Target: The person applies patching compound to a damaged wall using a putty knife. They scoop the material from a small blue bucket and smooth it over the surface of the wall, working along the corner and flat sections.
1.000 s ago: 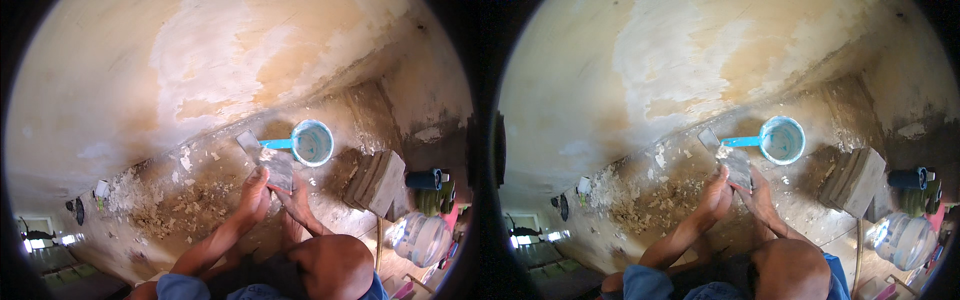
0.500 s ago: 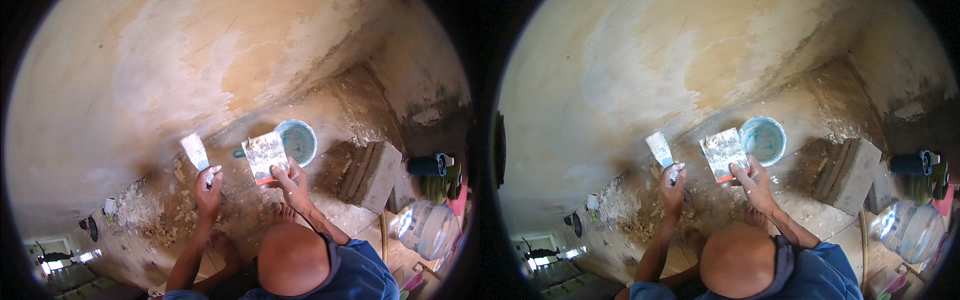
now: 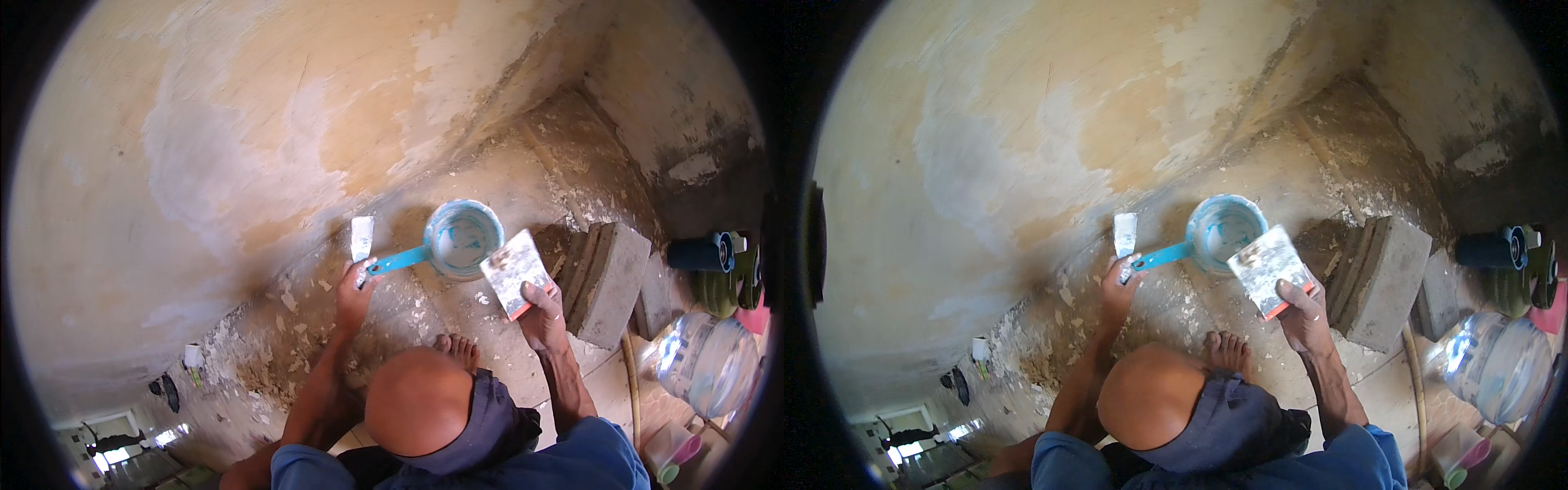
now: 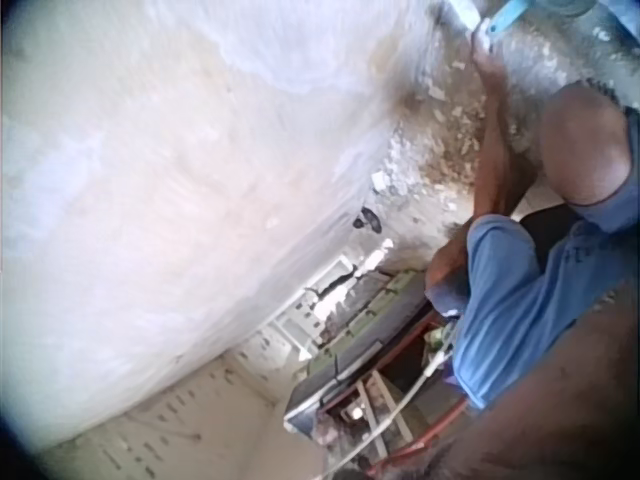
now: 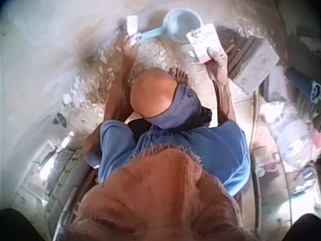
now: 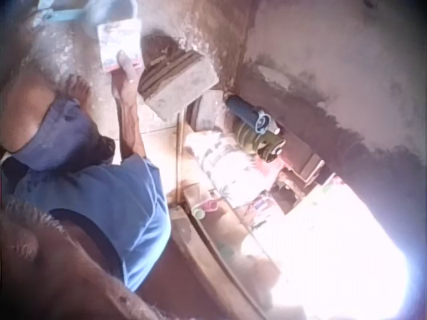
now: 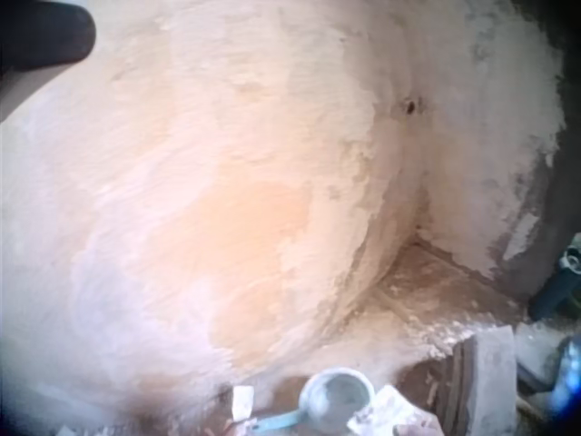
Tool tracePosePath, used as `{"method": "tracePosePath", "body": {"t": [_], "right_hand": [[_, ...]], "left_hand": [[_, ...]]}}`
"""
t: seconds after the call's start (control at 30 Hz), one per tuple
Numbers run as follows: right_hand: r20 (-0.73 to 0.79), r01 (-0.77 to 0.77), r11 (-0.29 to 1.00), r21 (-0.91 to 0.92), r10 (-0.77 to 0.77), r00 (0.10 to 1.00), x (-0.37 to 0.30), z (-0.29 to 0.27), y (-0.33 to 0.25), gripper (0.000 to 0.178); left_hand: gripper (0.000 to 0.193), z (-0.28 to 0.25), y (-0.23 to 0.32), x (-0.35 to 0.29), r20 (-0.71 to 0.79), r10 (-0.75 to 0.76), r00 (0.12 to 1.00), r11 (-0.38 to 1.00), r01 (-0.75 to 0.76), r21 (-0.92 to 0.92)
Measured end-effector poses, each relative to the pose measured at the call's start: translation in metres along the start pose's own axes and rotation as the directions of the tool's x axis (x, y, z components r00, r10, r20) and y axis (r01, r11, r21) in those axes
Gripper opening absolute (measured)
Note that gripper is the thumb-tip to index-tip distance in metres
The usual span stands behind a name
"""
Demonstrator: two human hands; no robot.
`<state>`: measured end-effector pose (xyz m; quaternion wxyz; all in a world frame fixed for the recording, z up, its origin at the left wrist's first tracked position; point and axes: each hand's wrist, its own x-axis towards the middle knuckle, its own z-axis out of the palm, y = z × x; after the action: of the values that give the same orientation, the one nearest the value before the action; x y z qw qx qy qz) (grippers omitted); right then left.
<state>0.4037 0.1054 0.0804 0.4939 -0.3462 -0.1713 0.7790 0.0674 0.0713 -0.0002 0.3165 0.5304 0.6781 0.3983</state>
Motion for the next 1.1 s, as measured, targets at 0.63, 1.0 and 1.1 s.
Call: {"method": "tracePosePath", "body": {"t": [0.63, 1.0, 1.1], "right_hand": [[-0.095, 0.318, 0.939, 0.132, -0.308, 0.947, 0.000, 0.041, -0.043, 0.033], [-0.108, -0.046, 0.687, -0.725, -0.048, 0.993, 0.069, 0.128, -0.088, 0.027], [-0.220, -0.140, 0.659, -0.739, -0.040, 0.975, 0.099, 0.143, -0.047, 0.019]], "left_hand": [[0.036, 0.059, 0.005, 0.001, 0.281, 0.287, 0.916, 0.957, -0.286, -0.046], [0.051, -0.163, 0.077, 0.059, 0.654, 0.045, 0.755, 0.899, -0.317, 0.304], [0.051, -0.209, 0.102, 0.059, 0.715, 0.008, 0.699, 0.882, -0.342, 0.324]]}}
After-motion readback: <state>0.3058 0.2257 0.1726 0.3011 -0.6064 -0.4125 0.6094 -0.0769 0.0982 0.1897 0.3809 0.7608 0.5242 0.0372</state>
